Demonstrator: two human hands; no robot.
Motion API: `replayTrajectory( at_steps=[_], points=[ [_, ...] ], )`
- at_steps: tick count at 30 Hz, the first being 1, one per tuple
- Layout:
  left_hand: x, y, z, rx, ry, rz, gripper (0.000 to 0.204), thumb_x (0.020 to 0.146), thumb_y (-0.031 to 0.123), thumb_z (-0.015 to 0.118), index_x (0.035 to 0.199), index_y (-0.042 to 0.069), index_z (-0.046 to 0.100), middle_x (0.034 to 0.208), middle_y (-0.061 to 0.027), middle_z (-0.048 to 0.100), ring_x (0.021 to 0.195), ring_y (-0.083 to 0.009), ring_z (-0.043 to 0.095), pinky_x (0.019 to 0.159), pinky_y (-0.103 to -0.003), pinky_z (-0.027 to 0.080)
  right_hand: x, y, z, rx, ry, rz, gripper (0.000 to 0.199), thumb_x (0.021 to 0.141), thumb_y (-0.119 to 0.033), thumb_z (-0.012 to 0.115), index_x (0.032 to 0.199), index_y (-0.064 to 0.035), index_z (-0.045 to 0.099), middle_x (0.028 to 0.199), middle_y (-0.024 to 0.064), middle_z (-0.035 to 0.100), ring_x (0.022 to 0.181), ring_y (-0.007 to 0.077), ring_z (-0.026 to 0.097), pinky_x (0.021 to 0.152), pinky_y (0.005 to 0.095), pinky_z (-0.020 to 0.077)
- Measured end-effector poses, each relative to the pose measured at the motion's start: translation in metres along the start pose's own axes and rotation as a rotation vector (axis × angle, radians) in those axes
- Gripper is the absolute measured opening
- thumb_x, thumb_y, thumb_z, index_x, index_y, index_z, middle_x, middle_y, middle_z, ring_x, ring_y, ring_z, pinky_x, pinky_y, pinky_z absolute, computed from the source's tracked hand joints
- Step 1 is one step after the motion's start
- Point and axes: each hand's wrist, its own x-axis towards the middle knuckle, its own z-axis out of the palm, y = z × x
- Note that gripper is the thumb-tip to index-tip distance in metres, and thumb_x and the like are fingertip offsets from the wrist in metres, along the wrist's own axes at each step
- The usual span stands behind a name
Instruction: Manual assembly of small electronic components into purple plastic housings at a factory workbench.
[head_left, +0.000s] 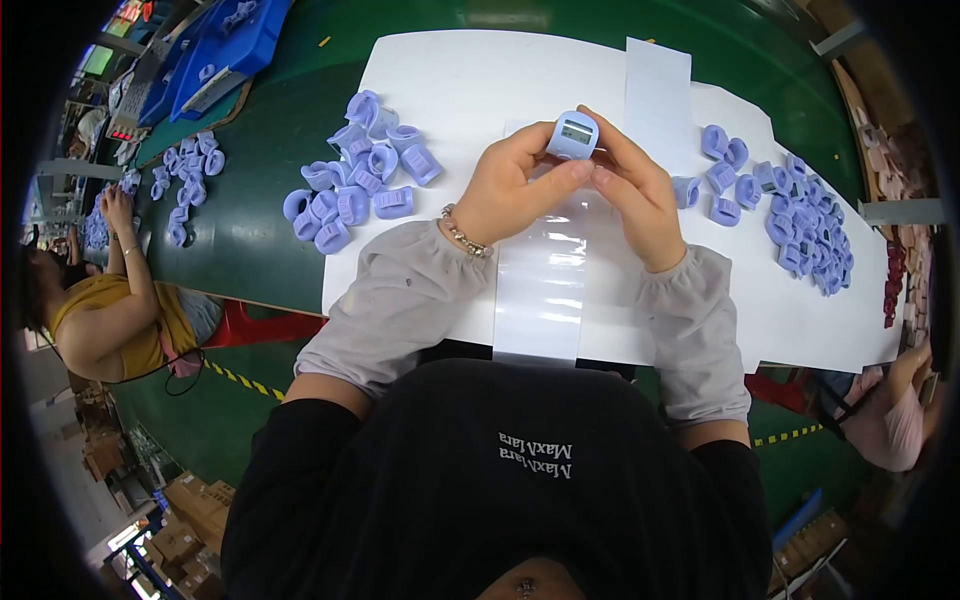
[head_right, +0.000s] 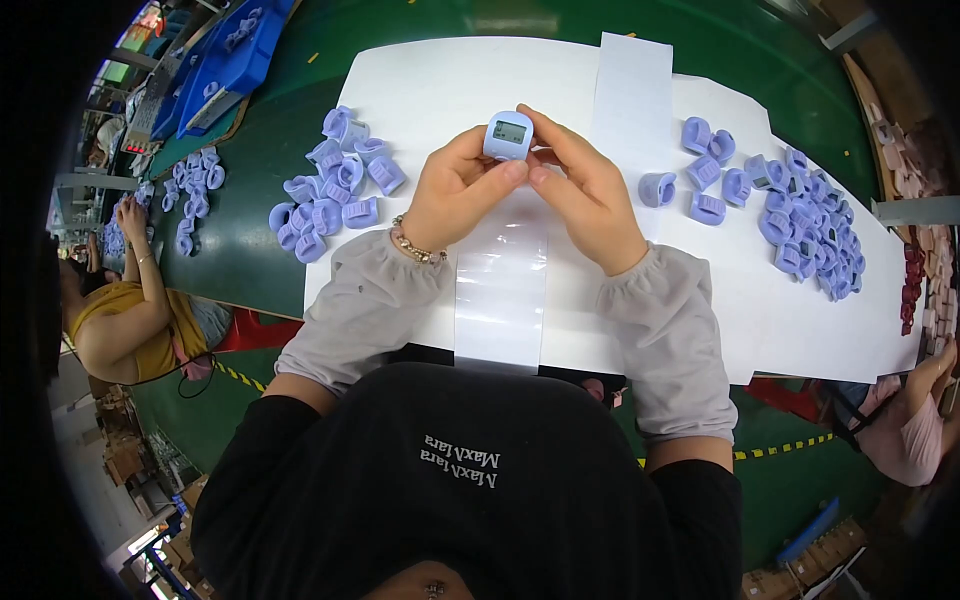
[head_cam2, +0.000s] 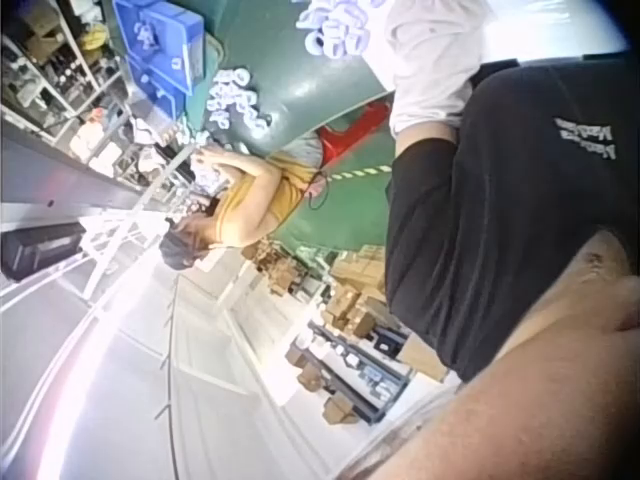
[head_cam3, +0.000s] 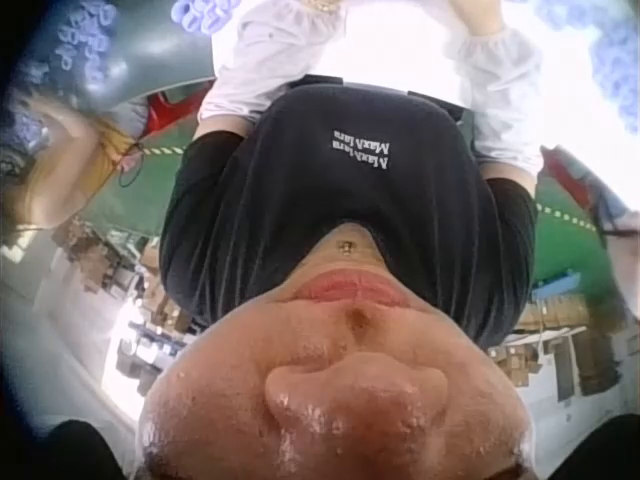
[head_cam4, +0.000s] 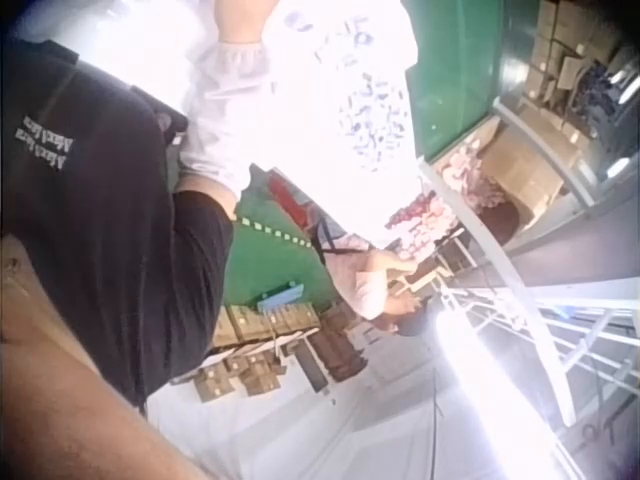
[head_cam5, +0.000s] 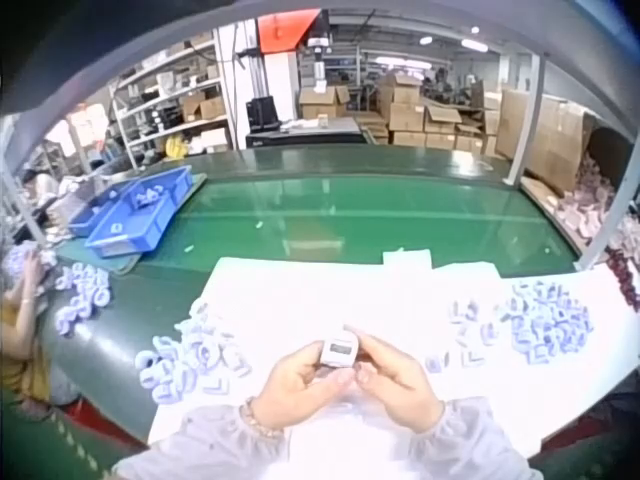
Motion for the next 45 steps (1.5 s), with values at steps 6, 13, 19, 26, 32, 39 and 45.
replayTrajectory(
  at_steps=[6,13,19,26,32,39,45],
  points=[
    [-0.0012,0.0013,-0.0047,0.016,0.02,-0.077,0.029,0.089,0.016,0.064,0.111,-0.002,0.059,0.098,-0.0055,0.064,0.091,-0.0116,0.06,0.081,-0.026,0.048,-0.0002,-0.0028,0.0012,-0.032,-0.002,0.011,0.051,0.087,-0.008,0.053,0.136,0.0011,0.044,0.124,0.0117,0.054,0.105,0.0198,0.052,0.094,0.0317,0.0416],
    [0.0004,-0.0007,-0.0039,0.011,-0.043,-0.063,0.032,0.092,0.012,0.06,0.119,-0.005,0.053,0.108,-0.0116,0.062,0.1,-0.0185,0.06,0.089,-0.031,0.049,-0.0002,-0.001,0.0008,-0.008,0.005,-0.007,0.051,0.087,-0.009,0.054,0.136,0.0012,0.044,0.124,0.0113,0.055,0.104,0.0194,0.053,0.093,0.0318,0.0426],
    [0.0006,0.0052,-0.006,0.013,-0.053,-0.064,0.034,0.093,0.014,0.059,0.12,-0.005,0.053,0.107,-0.0109,0.063,0.1,-0.0173,0.06,0.089,-0.031,0.048,0.0003,-0.0006,0.0005,-0.016,0.0,-0.008,0.051,0.086,-0.009,0.055,0.136,0.0007,0.045,0.123,0.011,0.055,0.103,0.019,0.053,0.093,0.0321,0.043],
    [0.0008,0.0079,-0.004,-0.117,-0.17,-0.092,0.033,0.096,0.017,0.053,0.121,-0.004,0.053,0.112,-0.0079,0.06,0.104,-0.0145,0.058,0.092,-0.028,0.046,0.0008,0.0014,0.0025,-0.126,0.071,-0.045,0.049,0.085,-0.007,0.058,0.132,-0.001,0.049,0.115,0.0098,0.061,0.103,0.0178,0.057,0.093,0.031,0.0441],
    [-0.0016,0.0066,-0.0046,0.018,-0.199,-0.079,0.034,0.099,0.017,0.046,0.123,-0.006,0.051,0.113,-0.0124,0.061,0.107,-0.0186,0.057,0.095,-0.033,0.046,-0.0001,0.0009,0.0001,-0.117,0.057,-0.045,0.049,0.084,-0.006,0.057,0.132,-0.0008,0.049,0.115,0.0097,0.061,0.105,0.0178,0.057,0.093,0.0305,0.0441],
    [0.0003,0.0079,-0.0053,-0.004,-0.18,-0.048,0.029,0.097,0.015,0.049,0.119,-0.003,0.056,0.108,-0.0071,0.061,0.099,-0.0131,0.058,0.089,-0.027,0.047,-0.0004,0.0003,-0.0008,-0.088,0.046,-0.049,0.051,0.084,-0.007,0.057,0.133,-0.0008,0.048,0.116,0.0097,0.06,0.106,0.0182,0.056,0.094,0.0313,0.0434],
    [0.0013,0.0072,-0.0075,0.026,-0.208,-0.035,0.035,0.099,0.017,0.046,0.124,-0.006,0.051,0.113,-0.0133,0.061,0.106,-0.0201,0.058,0.094,-0.034,0.047,0.0014,-0.0008,-0.0019,-0.097,0.039,-0.049,0.05,0.084,-0.007,0.057,0.133,-0.0008,0.049,0.116,0.0099,0.061,0.106,0.0185,0.056,0.095,0.0316,0.0428]
  ],
)
